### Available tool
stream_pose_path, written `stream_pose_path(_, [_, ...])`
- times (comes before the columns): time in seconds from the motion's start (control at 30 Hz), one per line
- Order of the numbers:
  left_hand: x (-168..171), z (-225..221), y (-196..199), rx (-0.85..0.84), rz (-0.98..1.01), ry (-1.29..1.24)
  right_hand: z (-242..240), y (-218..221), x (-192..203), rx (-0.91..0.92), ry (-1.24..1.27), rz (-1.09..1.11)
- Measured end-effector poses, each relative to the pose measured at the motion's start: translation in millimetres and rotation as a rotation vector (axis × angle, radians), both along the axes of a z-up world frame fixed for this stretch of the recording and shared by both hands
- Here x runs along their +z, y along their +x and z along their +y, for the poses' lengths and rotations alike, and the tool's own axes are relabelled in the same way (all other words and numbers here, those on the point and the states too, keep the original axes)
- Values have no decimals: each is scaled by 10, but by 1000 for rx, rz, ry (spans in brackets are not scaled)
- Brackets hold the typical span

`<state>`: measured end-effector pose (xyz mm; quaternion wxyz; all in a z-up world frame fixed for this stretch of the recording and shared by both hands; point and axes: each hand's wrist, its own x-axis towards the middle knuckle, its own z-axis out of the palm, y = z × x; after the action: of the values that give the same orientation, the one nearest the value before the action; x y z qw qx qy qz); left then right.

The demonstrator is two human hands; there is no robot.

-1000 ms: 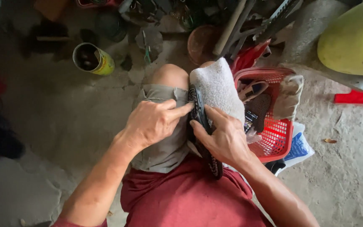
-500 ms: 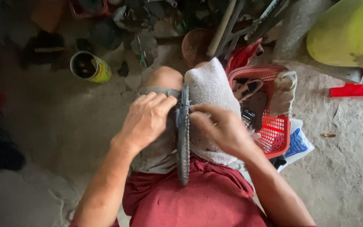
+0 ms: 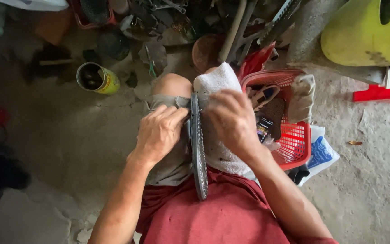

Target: Hand-sewing the outer sole of a black sandal using a needle and thick white thread in a workshop environment.

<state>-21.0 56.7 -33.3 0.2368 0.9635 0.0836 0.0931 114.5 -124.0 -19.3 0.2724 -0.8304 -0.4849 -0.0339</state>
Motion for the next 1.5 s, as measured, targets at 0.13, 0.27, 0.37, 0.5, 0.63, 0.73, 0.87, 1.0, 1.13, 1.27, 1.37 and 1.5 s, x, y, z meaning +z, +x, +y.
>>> stream_pose_path(0.13, [93,-49,40,5,0,-6,87,182,-155,-27,74,-101])
stream_pose_path(0.27, [51,-51,0,45,-10,-19,-102,-55,-141,114,61,-152])
stream_pose_path(0.37, [44,-89,13,71,-13,32,-240,-200,99,248,43,62])
stream_pose_path(0.5, [84,-132,48,51,17,1,-232,-120,370,162,366,1007])
stream_pose_path(0.63, [215,-184,94,40,41,34,-62,-84,102,-156,61,595])
stream_pose_path(0.73, [253,-190,26,45,50,28,-6,-217,-233,-160,-128,425])
stream_pose_path(0.87, [309,-193,-4,21,100,34,8,-238,-228,-79,-196,470])
stream_pose_path(1.0, [253,-230,-5,65,128,100,-85,-329,-97,-51,-132,442])
stream_pose_path(1.13, [237,-267,51,66,171,167,-180,-399,-204,-146,7,447])
stream_pose_path(1.27, [240,-85,-27,-14,226,41,-266,-360,-172,-97,23,581])
stream_pose_path(1.37, [221,-31,-99,-83,281,-64,-273,-335,-152,-74,85,614])
stream_pose_path(1.5, [194,-41,-213,87,304,182,-243,-318,-96,-93,152,664])
